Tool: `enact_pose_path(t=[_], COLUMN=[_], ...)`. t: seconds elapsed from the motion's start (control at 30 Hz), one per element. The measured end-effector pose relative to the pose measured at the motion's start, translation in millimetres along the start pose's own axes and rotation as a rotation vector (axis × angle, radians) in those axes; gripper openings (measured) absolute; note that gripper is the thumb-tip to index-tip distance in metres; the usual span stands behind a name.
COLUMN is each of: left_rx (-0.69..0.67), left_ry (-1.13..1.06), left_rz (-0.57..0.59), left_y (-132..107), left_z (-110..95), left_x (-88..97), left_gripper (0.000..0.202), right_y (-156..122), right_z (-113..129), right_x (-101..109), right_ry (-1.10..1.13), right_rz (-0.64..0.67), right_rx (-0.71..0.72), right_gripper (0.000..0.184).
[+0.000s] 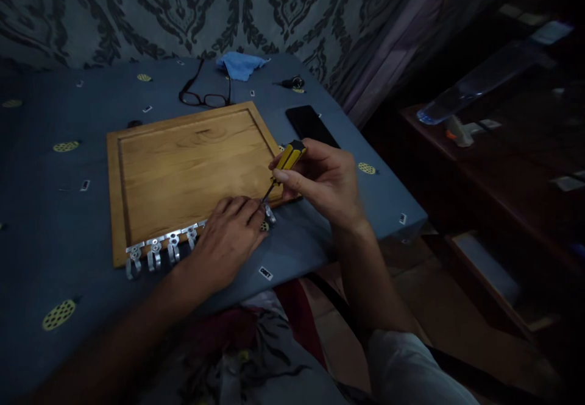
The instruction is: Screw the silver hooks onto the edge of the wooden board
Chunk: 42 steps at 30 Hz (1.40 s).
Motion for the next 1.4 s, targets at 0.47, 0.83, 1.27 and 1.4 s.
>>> enact_pose_path(t=[0.47,0.83,1.27,1.4], left_rx=[0.001,-0.001,-0.016,-0.016], left_ry=[-0.007,-0.022,-0.003,0.0], left_rz=[0.001,0.03,0.026,0.023], left_y=[0.1,0.2,0.3,0.3], left_z=[0.2,1.6,1.8,2.0], left_x=[-1.0,0.7,0.4,0.3], left_gripper=[0.028,0.028,0.031,0.032], right_y=[-7.4,-8.0,-9.2,-7.4], right_z=[-5.4,-11.6,4.6,1.6], right_x=[-13.8,-16.8,1.8,-4.5], right_ry=[-0.106,-0.084,-0.088,-0.068], right_rz=[-0.296,-0.266,0.043,-0.073], right_rx=[0.138,0.112,0.068,0.067], right_gripper=[0.044,0.045,0.035,0.036])
Point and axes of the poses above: each hand's wrist, its own y-axis towards the middle knuckle, its own x-axis out of the back of the hand, z = x × y, the point moved 1 cm from there along y, towards the middle knuckle, and after that the axes turned 4 degrees about z, right-handed, at the moved point
